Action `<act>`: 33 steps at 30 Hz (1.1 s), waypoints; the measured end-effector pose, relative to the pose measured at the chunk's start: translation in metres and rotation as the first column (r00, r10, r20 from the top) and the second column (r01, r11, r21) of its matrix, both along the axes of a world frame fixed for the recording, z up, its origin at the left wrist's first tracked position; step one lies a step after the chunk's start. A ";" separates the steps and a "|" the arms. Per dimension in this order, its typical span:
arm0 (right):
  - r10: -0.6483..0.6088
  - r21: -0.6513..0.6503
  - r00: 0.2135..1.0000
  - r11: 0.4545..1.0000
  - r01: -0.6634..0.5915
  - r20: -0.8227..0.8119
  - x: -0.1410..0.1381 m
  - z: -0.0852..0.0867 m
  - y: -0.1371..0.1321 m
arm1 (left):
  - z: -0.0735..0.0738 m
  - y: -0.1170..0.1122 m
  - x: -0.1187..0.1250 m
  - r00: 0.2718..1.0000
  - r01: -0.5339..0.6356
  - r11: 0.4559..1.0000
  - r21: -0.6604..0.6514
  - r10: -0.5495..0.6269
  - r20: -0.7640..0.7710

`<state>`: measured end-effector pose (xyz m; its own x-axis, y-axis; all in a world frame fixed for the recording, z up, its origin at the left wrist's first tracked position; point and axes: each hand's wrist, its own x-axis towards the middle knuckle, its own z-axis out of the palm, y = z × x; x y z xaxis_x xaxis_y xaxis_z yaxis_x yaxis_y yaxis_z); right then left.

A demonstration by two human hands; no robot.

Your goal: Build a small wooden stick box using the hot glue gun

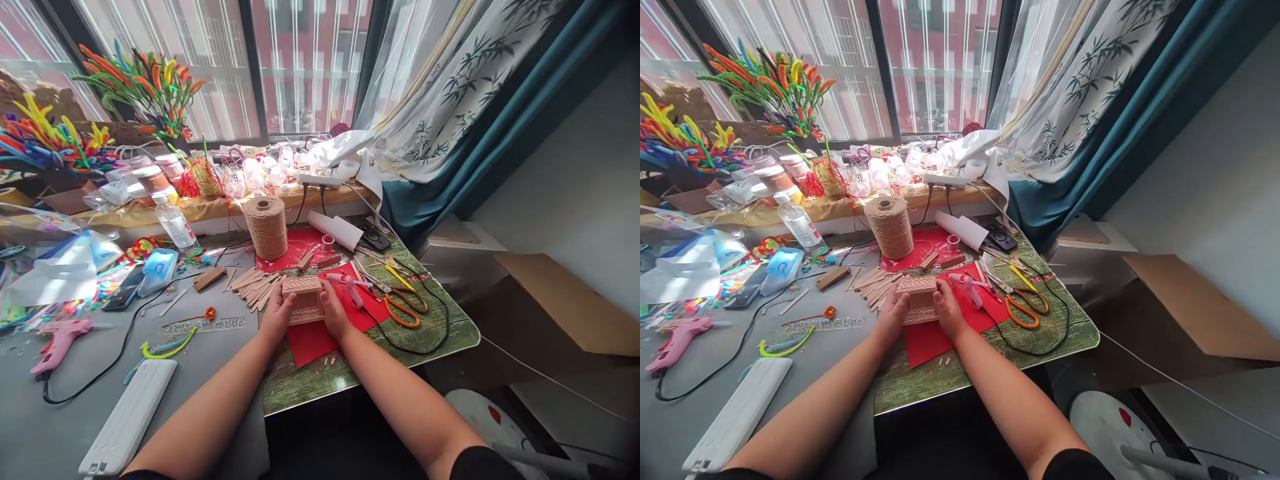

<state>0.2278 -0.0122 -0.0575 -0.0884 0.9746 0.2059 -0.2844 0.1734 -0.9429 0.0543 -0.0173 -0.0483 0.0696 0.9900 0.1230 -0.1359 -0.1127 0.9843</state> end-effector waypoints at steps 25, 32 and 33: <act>0.189 -0.141 0.981 0.971 -0.194 -0.047 0.005 -0.009 0.017 | 0.004 0.009 0.005 0.959 -0.171 0.971 -0.167 0.203 0.200; 0.192 -0.214 0.967 0.950 -0.226 -0.169 0.007 -0.018 0.023 | -0.003 0.023 0.003 0.949 -0.170 0.967 -0.187 0.212 0.233; 0.163 -0.233 0.970 0.951 -0.204 -0.183 0.008 -0.019 0.023 | -0.003 0.024 0.002 0.953 -0.134 0.974 -0.183 0.177 0.245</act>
